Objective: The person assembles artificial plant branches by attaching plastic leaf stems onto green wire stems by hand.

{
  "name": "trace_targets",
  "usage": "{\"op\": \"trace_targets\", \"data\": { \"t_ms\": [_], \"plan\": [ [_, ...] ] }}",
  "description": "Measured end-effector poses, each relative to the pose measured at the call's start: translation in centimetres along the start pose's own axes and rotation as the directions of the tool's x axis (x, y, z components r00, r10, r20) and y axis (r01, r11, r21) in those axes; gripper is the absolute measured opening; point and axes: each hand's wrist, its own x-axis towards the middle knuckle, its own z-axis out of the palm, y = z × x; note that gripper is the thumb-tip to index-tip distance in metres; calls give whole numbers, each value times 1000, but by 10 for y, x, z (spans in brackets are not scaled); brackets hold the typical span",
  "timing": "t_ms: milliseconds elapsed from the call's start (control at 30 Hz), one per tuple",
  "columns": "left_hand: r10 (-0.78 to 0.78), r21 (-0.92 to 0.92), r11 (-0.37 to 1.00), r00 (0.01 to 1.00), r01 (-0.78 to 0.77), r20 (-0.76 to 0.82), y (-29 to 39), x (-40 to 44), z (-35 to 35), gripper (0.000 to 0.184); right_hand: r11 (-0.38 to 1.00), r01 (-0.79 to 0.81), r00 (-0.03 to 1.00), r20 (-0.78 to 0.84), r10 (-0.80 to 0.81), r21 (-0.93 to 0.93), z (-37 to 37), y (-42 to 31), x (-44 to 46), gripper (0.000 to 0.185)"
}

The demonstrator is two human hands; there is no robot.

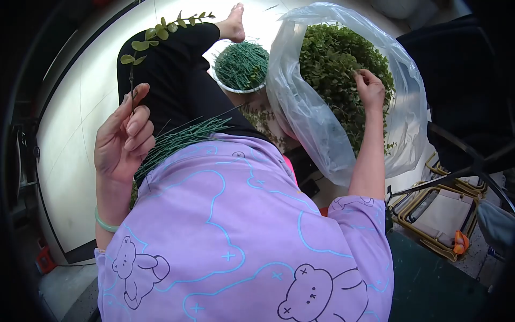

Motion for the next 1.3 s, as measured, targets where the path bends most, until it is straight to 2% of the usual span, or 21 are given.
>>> {"op": "trace_targets", "data": {
  "t_ms": [100, 167, 233, 300, 367, 400, 433, 467, 567, 633, 733, 767, 867, 900, 1000, 1033, 1133, 1167, 1200, 1300],
  "plan": [
    [-16, -78, 997, 1000, 16, -8, -6, 1, -3, 37, 918, 152, 987, 3, -163, -365, -35, -31, -10, 17],
    [-36, -123, 992, 999, 36, 4, -7, 6, -1, 37, 991, 133, 991, 6, -133, 14, -44, -72, -25, 13],
    [-60, -148, 987, 998, 60, 0, -8, 10, 2, 39, 914, 104, 980, 114, -160, 392, -44, -150, -60, 12],
    [-133, -94, 987, 991, 134, 12, -8, 17, 5, 53, 829, 98, 961, 165, -223, 551, -32, -207, -93, 10],
    [-157, -3, 988, 987, 157, 17, -13, 19, 8, 68, 761, 145, 883, 265, -388, 633, -14, -239, -114, 10],
    [-147, 49, 988, 989, 146, 31, -16, 18, 8, 75, 756, 273, 837, 241, -492, 595, -3, -254, -122, 10],
    [-160, 86, 984, 984, 153, 76, -15, 15, 7, 80, 769, 319, 781, 305, -544, 554, 6, -269, -128, 10],
    [-119, 72, 991, 990, 114, 70, -17, 11, 9, 76, 776, 368, 720, 371, -587, 513, 13, -280, -133, 9],
    [-76, 197, 979, 995, 61, 71, -6, 3, 7, 65, 726, 450, 622, 401, -672, 519, 36, -289, -137, 8],
    [-94, 230, 971, 991, 70, 95, -2, -1, -1, 61, 779, 388, 634, 471, -613, 492, 37, -289, -136, 8],
    [-79, 87, 994, 991, 69, 112, -6, -5, -6, 63, 836, 314, 646, 544, -535, 450, 34, -290, -137, 4],
    [-105, 90, 992, 984, 93, 144, -5, -4, -11, 74, 849, 293, 645, 564, -516, 441, 33, -290, -136, 4],
    [-59, -62, 996, 988, 68, 146, -13, -5, -18, 84, 876, 259, 658, 590, -468, 406, 34, -287, -138, 4],
    [-17, -46, 999, 990, 24, 141, -14, -5, -17, 90, 882, 255, 663, 592, -458, 396, 35, -286, -137, 5],
    [83, 137, 986, 994, -92, 67, -17, -10, -12, 87, 893, 232, 660, 612, -436, 385, 37, -285, -136, 6],
    [148, 127, 978, 982, -163, 120, -19, -13, -14, 64, 885, 258, 653, 605, -455, 387, 38, -286, -137, 6],
    [110, 306, 944, 993, -121, 54, -18, -15, -16, 38, 847, 347, 617, 583, -530, 402, 40, -290, -138, 6],
    [113, 205, 973, 994, -109, -4, -17, -14, -13, 24, 827, 383, 595, 575, -562, 412, 39, -292, -139, 6],
    [120, 207, 971, 993, -117, -5, -17, -14, -14, 22, 805, 418, 573, 566, -593, 421, 39, -293, -138, 7],
    [152, 231, 962, 988, -147, -3, -16, -14, -15, 19, 737, 628, 428, 679, -596, 251, 28, -293, -124, 22]
  ]
}}
